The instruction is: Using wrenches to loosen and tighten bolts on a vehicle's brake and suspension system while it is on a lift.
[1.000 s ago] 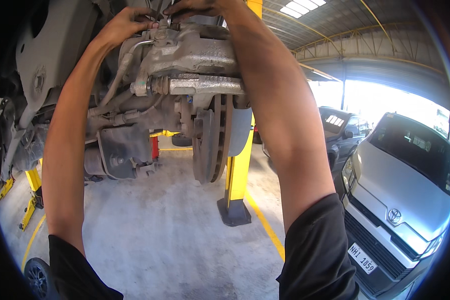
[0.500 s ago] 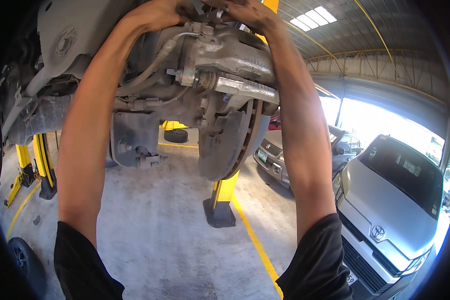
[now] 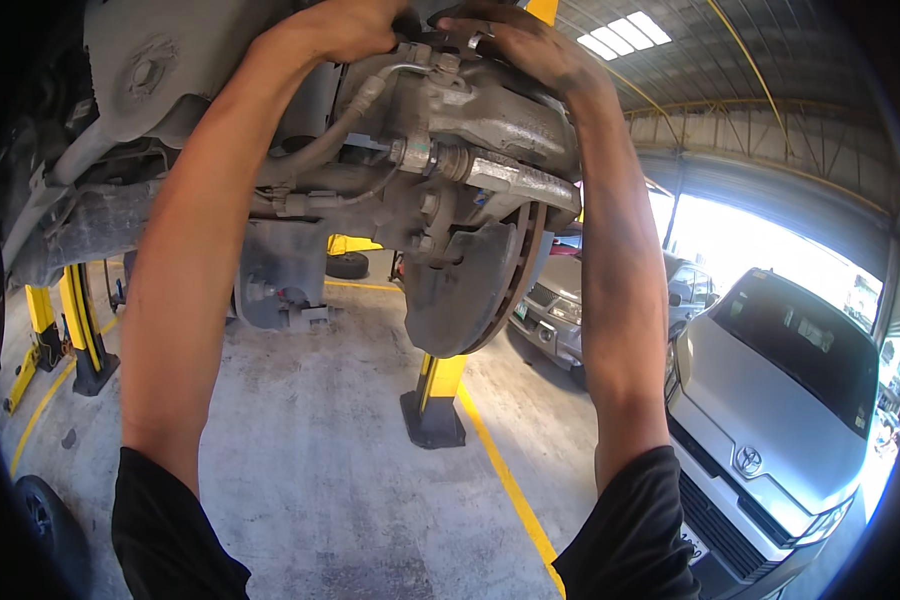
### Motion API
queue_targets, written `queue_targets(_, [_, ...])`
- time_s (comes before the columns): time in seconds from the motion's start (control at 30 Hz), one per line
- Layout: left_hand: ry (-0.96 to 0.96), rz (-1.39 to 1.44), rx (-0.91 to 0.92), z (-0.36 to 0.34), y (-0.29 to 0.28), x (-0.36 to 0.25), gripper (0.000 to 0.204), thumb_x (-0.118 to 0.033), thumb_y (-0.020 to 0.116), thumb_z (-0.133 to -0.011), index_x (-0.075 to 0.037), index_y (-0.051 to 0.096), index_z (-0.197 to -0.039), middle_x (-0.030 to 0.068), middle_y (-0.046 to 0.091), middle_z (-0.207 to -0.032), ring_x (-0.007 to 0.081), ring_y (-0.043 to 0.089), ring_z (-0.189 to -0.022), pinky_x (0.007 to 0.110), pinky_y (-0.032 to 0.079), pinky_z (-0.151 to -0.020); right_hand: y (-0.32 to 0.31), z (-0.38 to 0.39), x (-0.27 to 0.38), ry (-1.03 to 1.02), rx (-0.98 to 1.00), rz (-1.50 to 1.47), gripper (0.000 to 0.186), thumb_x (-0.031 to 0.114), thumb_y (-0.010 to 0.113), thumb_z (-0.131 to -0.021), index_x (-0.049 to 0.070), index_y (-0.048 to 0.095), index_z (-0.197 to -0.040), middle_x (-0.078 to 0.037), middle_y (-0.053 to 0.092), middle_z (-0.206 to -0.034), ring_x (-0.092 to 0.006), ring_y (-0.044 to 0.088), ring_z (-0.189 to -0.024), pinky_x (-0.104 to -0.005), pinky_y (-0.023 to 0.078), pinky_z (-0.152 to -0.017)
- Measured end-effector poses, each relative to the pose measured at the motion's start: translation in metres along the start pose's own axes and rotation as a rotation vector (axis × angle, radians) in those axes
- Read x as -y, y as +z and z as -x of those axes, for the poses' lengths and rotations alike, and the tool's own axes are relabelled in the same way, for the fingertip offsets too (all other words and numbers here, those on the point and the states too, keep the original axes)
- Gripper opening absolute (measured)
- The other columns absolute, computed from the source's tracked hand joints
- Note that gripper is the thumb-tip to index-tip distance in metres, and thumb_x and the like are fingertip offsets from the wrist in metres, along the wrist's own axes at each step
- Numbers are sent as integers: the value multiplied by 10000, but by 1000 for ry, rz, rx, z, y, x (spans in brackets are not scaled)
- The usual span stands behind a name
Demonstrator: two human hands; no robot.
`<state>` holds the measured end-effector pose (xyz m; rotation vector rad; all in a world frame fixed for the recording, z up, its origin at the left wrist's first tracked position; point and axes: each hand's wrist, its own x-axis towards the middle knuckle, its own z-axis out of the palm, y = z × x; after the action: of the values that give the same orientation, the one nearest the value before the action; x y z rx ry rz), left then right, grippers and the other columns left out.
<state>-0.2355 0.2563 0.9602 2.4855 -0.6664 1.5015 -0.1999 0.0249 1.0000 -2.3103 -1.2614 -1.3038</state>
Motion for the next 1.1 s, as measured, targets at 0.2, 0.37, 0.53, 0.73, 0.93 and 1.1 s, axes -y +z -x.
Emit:
queue_targets(0.2, [106,1,-146,4,6,1,332,-44,611,-838,42,672,-1153,291,666,-1158,414,635,-1131,457,488,-952,8,11,-29,-196,-40,53,417,315,471,-1014,81,620,-1325,-164,627,-1316,-278,611,-1189,-368,476,-1028])
queue_targets(0.37, [186,29,-141,11,-1,-4,341,-17,607,-815,46,679,-1143,291,673,-1137,416,643,-1114,444,499,-930,8,12,-58,-348,-79,99,413,265,419,-1027,109,596,-1366,-154,605,-1364,-278,600,-1220,-366,470,-1053])
queue_targets(0.53, [133,128,-162,18,-2,11,410,-26,586,-810,38,660,-1208,289,679,-1134,396,666,-1069,418,504,-913,19,-3,-10,-673,-86,367,408,309,497,-1015,45,646,-1288,-180,635,-1304,-316,605,-1185,-400,457,-1052])
queue_targets(0.73, [239,424,-213,63,-1,-33,464,-75,605,-836,40,606,-1285,291,684,-1117,364,681,-1037,394,512,-901,15,18,-2,-492,-32,251,376,187,464,-1000,44,635,-1302,-185,621,-1326,-349,575,-1227,-442,420,-1101])
queue_targets(0.93, [508,298,-299,42,8,-13,333,-99,605,-918,73,607,-1203,303,670,-1065,416,653,-1033,424,516,-909,15,5,-17,-574,-64,314,355,183,478,-997,28,642,-1272,-197,638,-1285,-345,585,-1214,-430,438,-1070])
queue_targets(1.1, [531,184,-613,33,30,-7,268,-78,556,-960,61,572,-1189,285,638,-1109,460,620,-1032,485,500,-873,21,14,-2,-320,-39,168,345,219,505,-1005,8,644,-1241,-199,653,-1251,-337,610,-1173,-419,471,-1013])
